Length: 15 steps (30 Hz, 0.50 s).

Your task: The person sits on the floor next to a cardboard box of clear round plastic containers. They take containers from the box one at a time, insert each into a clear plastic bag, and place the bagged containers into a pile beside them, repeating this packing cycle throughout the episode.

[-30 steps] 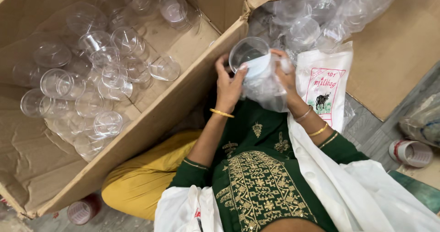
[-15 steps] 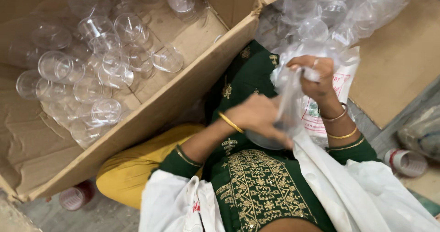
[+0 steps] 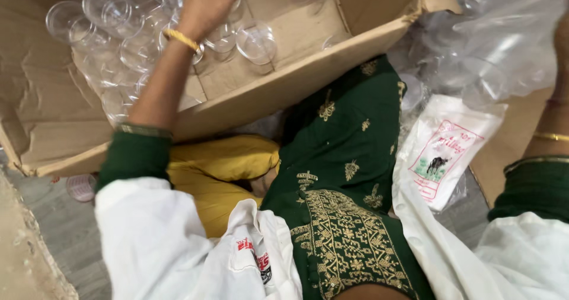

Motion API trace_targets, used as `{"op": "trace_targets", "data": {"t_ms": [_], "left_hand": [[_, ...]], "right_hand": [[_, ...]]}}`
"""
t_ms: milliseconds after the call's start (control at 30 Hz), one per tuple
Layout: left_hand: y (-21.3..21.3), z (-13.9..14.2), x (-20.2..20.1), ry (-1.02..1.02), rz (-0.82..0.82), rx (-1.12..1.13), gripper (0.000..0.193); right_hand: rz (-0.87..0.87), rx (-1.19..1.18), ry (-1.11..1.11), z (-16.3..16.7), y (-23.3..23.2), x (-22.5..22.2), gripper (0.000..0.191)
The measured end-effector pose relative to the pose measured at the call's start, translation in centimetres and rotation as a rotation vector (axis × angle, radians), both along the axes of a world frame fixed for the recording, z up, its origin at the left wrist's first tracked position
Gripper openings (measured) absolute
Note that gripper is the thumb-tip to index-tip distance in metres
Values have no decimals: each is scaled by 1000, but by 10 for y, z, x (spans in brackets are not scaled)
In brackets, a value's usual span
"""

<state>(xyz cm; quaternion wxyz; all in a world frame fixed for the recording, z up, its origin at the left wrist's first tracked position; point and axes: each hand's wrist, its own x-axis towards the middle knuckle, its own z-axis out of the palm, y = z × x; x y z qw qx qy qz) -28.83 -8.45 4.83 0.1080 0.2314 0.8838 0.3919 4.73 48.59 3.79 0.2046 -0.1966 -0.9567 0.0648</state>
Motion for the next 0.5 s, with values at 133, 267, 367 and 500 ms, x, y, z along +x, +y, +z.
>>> {"op": "trace_targets", "data": {"t_ms": [133,267,367,500], "left_hand": [[-37,-78,-65,271,-313,-239,35],[-37,-139,-79,310,-549,-588,67],[-29,-164,-77,628,-697,-1083,93],[-21,-185,-89,760,-641,-1253,85]], "right_hand": [[-18,-54,-113,-14,-5,-25,20],[-38,-230,-108,-29,-19,4,23],[33,-999,388,-44,-33,41,26],[-78,-1159,549,-52,-54,84,16]]}}
